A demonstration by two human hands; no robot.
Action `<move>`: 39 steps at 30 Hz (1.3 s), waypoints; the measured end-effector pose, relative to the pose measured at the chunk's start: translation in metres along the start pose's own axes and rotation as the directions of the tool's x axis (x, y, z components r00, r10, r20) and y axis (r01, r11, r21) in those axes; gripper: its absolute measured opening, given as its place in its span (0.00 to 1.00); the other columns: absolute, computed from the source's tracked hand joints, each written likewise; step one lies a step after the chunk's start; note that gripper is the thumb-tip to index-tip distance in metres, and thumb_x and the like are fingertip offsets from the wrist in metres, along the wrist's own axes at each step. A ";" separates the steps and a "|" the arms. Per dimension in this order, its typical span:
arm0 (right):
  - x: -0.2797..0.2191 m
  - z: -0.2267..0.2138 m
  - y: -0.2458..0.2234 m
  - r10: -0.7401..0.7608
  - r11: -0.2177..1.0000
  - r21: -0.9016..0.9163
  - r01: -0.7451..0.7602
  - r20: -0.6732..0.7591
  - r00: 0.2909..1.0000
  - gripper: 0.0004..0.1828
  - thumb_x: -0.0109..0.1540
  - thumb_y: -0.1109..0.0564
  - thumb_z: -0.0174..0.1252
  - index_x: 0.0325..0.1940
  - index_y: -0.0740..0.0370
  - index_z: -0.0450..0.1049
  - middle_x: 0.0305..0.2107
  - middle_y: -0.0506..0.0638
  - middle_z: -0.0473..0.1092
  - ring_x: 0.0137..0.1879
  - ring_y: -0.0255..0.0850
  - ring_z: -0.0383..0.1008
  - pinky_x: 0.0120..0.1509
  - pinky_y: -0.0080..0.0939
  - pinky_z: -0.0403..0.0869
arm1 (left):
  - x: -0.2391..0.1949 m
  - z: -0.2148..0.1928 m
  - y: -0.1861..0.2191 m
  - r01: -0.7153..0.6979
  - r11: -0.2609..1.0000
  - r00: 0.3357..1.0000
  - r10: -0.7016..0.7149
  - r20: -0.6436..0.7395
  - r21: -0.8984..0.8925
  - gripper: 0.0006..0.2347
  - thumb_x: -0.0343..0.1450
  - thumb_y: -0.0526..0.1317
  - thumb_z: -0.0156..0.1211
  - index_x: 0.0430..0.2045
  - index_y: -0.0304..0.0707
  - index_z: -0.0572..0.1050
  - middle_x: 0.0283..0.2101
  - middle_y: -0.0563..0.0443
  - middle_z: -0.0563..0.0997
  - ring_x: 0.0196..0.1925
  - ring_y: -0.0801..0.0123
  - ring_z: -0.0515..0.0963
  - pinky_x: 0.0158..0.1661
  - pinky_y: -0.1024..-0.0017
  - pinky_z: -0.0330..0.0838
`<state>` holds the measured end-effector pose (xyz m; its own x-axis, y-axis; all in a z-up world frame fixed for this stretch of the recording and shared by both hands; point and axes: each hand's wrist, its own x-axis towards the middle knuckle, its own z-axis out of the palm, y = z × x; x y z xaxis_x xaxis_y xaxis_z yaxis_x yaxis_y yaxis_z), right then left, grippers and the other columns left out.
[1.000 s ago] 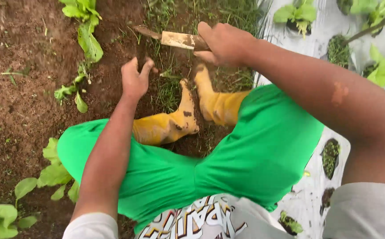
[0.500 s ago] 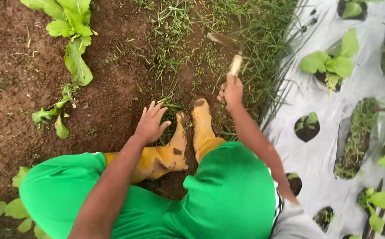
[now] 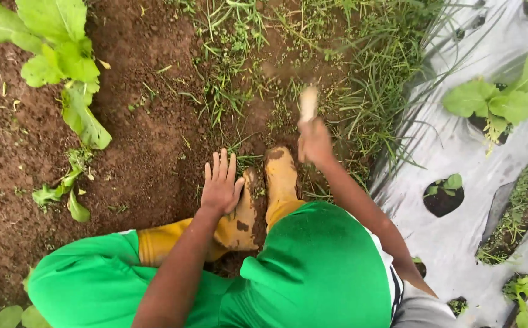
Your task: Using a hand hoe to remove weeds and grass from the soil in a vegetable field.
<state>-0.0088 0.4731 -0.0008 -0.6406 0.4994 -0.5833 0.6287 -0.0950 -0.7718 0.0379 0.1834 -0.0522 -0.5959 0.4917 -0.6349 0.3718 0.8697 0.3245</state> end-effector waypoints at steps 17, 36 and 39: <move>0.007 -0.024 0.013 -0.031 0.954 -0.264 0.140 0.379 0.925 0.18 0.74 0.50 0.46 0.33 0.61 0.65 0.08 0.47 0.65 0.11 0.36 0.65 0.14 0.37 0.66 | -0.012 -0.003 -0.016 -0.048 0.990 0.999 0.047 -0.017 -0.133 0.29 0.82 0.59 0.27 0.78 0.46 0.45 0.81 0.44 0.40 0.82 0.50 0.41 0.77 0.47 0.38; 0.034 0.048 0.008 0.055 0.966 -0.247 0.079 0.494 0.868 0.15 0.74 0.48 0.43 0.46 0.63 0.66 0.14 0.42 0.64 0.14 0.33 0.68 0.13 0.31 0.70 | 0.047 -0.032 -0.017 0.117 0.460 0.786 -0.585 -0.200 -0.880 0.13 0.82 0.45 0.48 0.38 0.41 0.79 0.30 0.54 0.81 0.34 0.68 0.82 0.33 0.55 0.79; 0.034 0.025 0.004 0.042 0.954 -0.263 0.144 0.592 0.805 0.17 0.72 0.51 0.49 0.38 0.69 0.66 0.10 0.50 0.61 0.12 0.37 0.63 0.12 0.36 0.66 | 0.045 -0.039 -0.017 0.193 0.406 0.727 -0.671 -0.148 -0.893 0.12 0.81 0.44 0.48 0.34 0.43 0.78 0.28 0.59 0.81 0.31 0.73 0.82 0.30 0.62 0.78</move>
<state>-0.0385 0.4683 -0.0300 -0.7502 -0.1122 -0.6516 0.6236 0.2074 -0.7537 -0.0233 0.1924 -0.0595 -0.7880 -0.2197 -0.5751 -0.5995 0.4861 0.6358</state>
